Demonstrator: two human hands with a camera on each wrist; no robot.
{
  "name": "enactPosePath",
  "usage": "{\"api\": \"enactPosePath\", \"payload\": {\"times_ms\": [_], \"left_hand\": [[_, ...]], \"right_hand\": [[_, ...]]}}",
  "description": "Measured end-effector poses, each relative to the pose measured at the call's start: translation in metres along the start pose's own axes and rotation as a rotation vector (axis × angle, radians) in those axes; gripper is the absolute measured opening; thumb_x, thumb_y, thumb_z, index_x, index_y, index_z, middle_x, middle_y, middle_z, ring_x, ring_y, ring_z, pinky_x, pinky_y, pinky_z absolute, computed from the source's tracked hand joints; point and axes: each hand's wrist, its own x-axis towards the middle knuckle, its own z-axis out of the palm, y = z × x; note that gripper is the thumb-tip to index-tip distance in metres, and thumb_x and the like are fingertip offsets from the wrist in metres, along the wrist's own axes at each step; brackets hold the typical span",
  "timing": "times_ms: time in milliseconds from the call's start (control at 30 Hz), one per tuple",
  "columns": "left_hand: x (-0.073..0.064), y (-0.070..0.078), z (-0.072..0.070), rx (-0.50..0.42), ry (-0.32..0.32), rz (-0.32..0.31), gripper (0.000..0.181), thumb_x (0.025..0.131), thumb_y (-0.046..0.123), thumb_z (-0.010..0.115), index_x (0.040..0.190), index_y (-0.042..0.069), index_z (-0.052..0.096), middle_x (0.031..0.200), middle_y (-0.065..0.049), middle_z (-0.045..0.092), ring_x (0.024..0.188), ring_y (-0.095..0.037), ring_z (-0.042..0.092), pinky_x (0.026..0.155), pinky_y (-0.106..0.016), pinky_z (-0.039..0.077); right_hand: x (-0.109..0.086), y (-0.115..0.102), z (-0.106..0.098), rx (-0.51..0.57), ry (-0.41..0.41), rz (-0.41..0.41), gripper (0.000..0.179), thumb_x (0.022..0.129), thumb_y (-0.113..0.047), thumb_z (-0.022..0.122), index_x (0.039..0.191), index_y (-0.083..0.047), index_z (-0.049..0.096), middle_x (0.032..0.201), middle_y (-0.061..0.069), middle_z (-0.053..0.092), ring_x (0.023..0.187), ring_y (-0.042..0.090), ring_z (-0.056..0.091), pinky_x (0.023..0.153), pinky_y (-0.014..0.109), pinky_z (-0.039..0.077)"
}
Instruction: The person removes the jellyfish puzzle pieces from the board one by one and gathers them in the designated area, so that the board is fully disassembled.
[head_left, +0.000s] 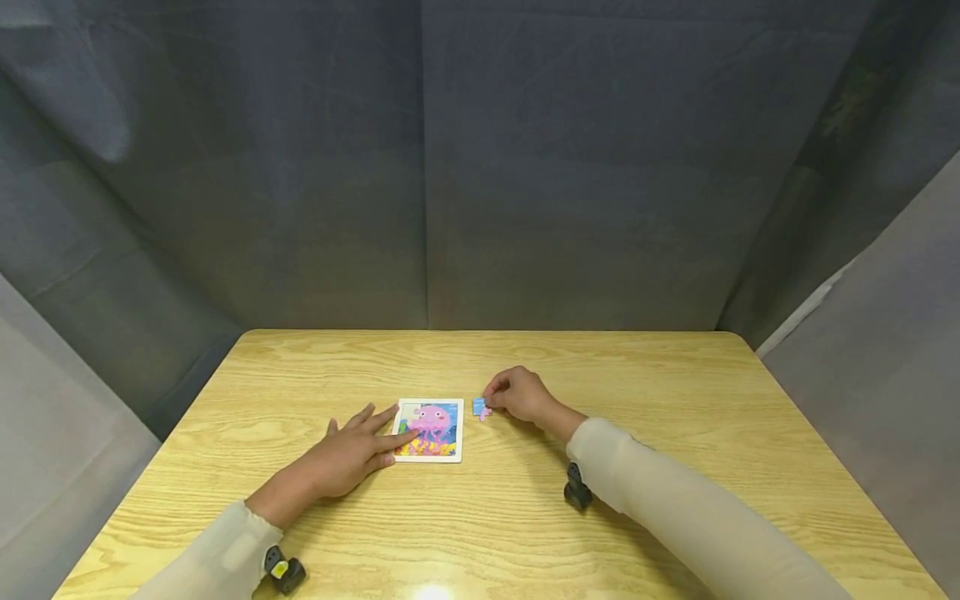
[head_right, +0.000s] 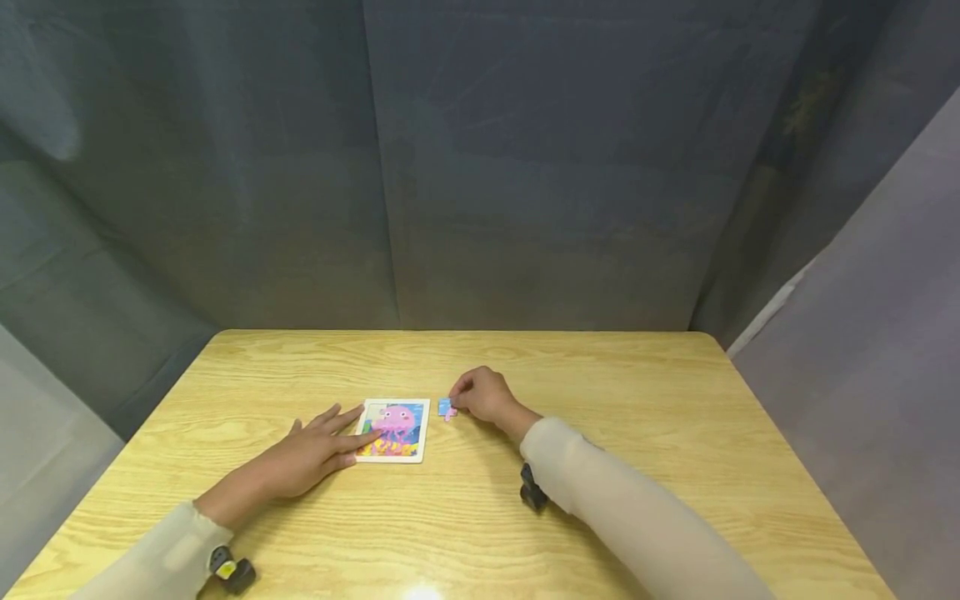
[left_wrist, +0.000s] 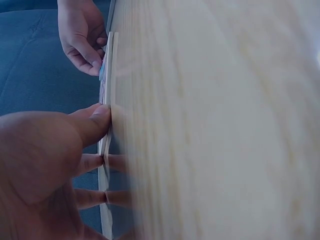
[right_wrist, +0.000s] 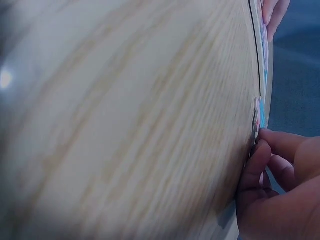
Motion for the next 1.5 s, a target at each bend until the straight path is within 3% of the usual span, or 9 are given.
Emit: {"api": "enactPosePath", "payload": {"times_ms": [433,1500], "left_hand": [[0.0,0.001,-0.001,-0.007,-0.003,0.005,0.047,0.11,0.034,0.05,0.157,0.041,0.042,0.172,-0.01,0.018,0.154,-0.052,0.012,0.1,-0.091,0.01],[0.001,0.001,0.0,-0.006,-0.007,-0.001,0.047,0.11,0.036,0.049,0.156,0.042,0.043,0.172,-0.008,0.018,0.155,-0.051,0.012,0.1,-0.091,0.011]], "right_hand": [[-0.001,-0.002,0.0,-0.021,0.009,0.008,0.004,0.095,-0.006,0.074,0.093,-0.004,0.078,0.083,0.003,0.072,0.069,0.014,0.059,0.059,0.024,0.05],[0.001,-0.014,0.0,0.065,-0.032,0.046,0.004,0.094,-0.001,0.074,0.097,0.001,0.075,0.086,0.008,0.073,0.072,0.016,0.063,0.065,0.027,0.053]]}}
